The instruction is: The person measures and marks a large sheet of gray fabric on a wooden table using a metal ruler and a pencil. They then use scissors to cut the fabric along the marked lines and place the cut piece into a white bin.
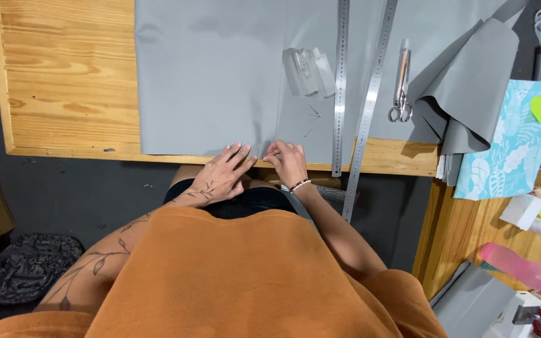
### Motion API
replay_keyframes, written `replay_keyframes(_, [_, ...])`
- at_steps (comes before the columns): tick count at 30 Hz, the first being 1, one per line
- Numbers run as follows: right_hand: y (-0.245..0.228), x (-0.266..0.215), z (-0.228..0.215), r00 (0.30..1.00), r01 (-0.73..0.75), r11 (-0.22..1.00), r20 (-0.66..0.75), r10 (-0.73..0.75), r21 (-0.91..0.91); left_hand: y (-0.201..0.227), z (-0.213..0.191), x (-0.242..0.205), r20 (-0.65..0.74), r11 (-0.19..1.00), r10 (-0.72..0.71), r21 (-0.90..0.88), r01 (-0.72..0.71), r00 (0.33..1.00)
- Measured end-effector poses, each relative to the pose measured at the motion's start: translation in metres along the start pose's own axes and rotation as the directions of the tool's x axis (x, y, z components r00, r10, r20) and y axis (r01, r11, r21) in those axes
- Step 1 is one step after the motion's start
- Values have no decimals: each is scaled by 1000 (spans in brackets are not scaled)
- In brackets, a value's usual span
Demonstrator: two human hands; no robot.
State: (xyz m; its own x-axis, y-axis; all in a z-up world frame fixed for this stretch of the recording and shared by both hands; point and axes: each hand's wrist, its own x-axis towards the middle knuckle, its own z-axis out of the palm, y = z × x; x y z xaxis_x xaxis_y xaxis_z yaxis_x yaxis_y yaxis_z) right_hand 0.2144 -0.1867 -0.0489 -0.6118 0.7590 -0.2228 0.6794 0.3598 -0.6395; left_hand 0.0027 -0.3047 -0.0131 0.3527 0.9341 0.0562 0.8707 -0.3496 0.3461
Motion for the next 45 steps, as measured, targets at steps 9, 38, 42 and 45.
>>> replay_keyframes(9, [7, 1, -6, 996, -66, 996, -56, 69, 65, -1, 2, 9, -12, 998, -11, 57, 12, 1000])
replay_keyframes(38, [-31, 6, 5, 948, -246, 460, 113, 297, 853, -64, -26, 116, 232, 995, -65, -56, 80, 970])
replay_keyframes(42, [-58, 3, -7, 924, -303, 738, -5, 383, 603, -92, -44, 138, 275, 999, 22, -43, -11, 961])
replay_keyframes(45, [-42, -4, 7, 932, -238, 618, -5, 364, 749, -144, -40, 174, 291, 993, 78, -108, -48, 953])
